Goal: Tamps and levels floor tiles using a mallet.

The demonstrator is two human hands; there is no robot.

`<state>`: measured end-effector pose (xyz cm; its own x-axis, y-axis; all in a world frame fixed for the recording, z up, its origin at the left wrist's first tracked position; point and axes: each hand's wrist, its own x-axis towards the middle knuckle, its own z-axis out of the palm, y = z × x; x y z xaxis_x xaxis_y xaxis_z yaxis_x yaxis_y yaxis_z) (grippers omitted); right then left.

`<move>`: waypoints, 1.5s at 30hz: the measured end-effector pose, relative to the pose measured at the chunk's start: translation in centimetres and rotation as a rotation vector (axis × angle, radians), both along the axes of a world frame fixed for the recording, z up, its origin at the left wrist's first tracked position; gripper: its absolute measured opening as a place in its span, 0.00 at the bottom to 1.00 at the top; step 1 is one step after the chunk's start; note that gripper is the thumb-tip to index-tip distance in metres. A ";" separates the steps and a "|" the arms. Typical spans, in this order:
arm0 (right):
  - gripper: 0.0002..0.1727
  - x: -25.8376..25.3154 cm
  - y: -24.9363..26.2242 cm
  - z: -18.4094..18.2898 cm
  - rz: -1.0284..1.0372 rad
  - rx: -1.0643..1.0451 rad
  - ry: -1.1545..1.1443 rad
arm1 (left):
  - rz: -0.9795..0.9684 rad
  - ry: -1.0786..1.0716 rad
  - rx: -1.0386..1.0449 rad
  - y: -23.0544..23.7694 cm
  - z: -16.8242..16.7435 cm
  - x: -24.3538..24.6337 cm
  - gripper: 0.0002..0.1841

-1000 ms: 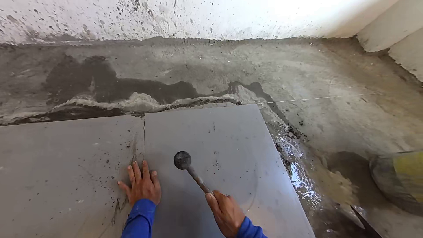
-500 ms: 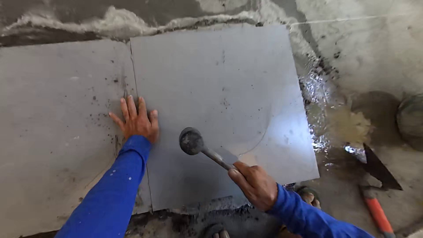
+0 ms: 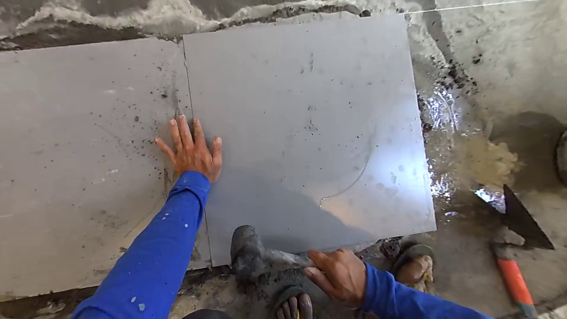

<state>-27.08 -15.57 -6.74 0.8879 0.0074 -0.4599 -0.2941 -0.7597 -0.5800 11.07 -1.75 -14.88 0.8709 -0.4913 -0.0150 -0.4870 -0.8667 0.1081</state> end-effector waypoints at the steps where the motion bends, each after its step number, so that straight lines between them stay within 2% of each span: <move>1: 0.37 0.0 -0.2 0.3 0.014 0.006 0.072 | -0.002 0.010 0.006 0.0 0.0 -0.2 0.47; 2: 0.38 0.5 -0.6 0.7 0.027 0.011 0.175 | -0.004 0.016 0.006 0.0 0.0 -0.3 0.46; 3: 0.38 0.6 -0.9 0.9 0.030 -0.008 0.172 | -0.005 0.017 0.002 0.0 0.1 -0.3 0.46; 6: 0.35 -0.4 -1.0 0.2 0.025 -0.047 -0.086 | -0.005 0.010 -0.002 -0.1 0.1 0.0 0.47; 9: 0.39 0.0 -1.7 0.7 0.099 -0.039 0.132 | -0.001 0.016 -0.007 0.0 0.2 -0.4 0.47; 12: 0.36 -0.4 -1.8 0.4 0.096 -0.051 -0.070 | -0.002 0.012 -0.016 -0.1 0.1 0.0 0.47; 13: 0.36 -0.6 -1.8 0.2 0.111 -0.056 -0.070 | -0.003 0.018 -0.017 -0.1 0.1 -0.1 0.47; 15: 0.38 0.3 -2.1 0.9 0.154 -0.056 0.136 | -0.005 0.016 -0.020 0.1 0.1 -0.3 0.47; 16: 0.38 0.6 -2.1 1.1 0.153 -0.061 0.150 | -0.010 0.010 -0.026 0.0 0.1 -0.4 0.47; 19: 0.35 -0.2 -2.3 0.7 0.136 -0.055 -0.106 | -0.009 -0.003 -0.038 0.0 -0.1 0.0 0.47; 20: 0.35 -0.6 -2.4 0.4 0.146 -0.058 -0.121 | -0.008 -0.001 -0.032 0.1 -0.2 0.0 0.47; 22: 0.37 -0.3 -2.8 0.7 0.166 -0.082 0.067 | -0.003 0.012 -0.018 0.2 0.0 -0.3 0.47; 23: 0.38 -0.2 -3.0 0.9 0.164 -0.097 0.090 | -0.006 0.015 -0.021 0.1 0.1 -0.3 0.47; 27: 0.38 -1.4 -4.1 0.8 0.150 -0.071 -0.082 | 0.000 0.025 -0.021 0.0 0.2 -0.2 0.48; 30: 0.41 -1.0 -4.8 1.3 0.125 -0.076 0.208 | -0.001 0.029 -0.021 0.0 0.3 -0.3 0.47; 31: 0.40 -1.0 -5.1 1.4 0.085 -0.053 0.211 | -0.004 0.017 -0.028 -0.1 0.2 -0.3 0.47; 35: 0.37 -1.7 -6.3 0.0 -0.104 0.013 -0.135 | 0.014 -0.003 -0.026 0.0 -0.2 0.0 0.47; 36: 0.37 -1.5 -7.0 -0.4 -0.113 -0.001 -0.148 | 0.019 -0.003 -0.024 0.0 -0.3 0.0 0.47; 38: 0.36 -0.7 -8.3 0.0 -0.089 -0.036 0.019 | 0.021 0.001 -0.015 -0.1 -0.3 -0.3 0.47; 39: 0.36 -0.4 -8.6 0.5 -0.059 -0.053 0.028 | 0.022 -0.001 -0.013 -0.2 -0.2 -0.3 0.47; 42: 0.36 -0.6 -7.7 1.2 0.041 -0.068 -0.237 | 0.026 -0.005 -0.008 -0.1 -0.1 0.0 0.47; 43: 0.37 -1.0 -7.1 1.0 0.074 -0.080 -0.246 | 0.026 0.001 -0.001 0.0 -0.1 -0.2 0.47; 45: 0.38 -0.9 -6.3 1.0 0.121 -0.121 -0.017 | 0.017 0.003 -0.002 -0.1 -0.2 -0.4 0.47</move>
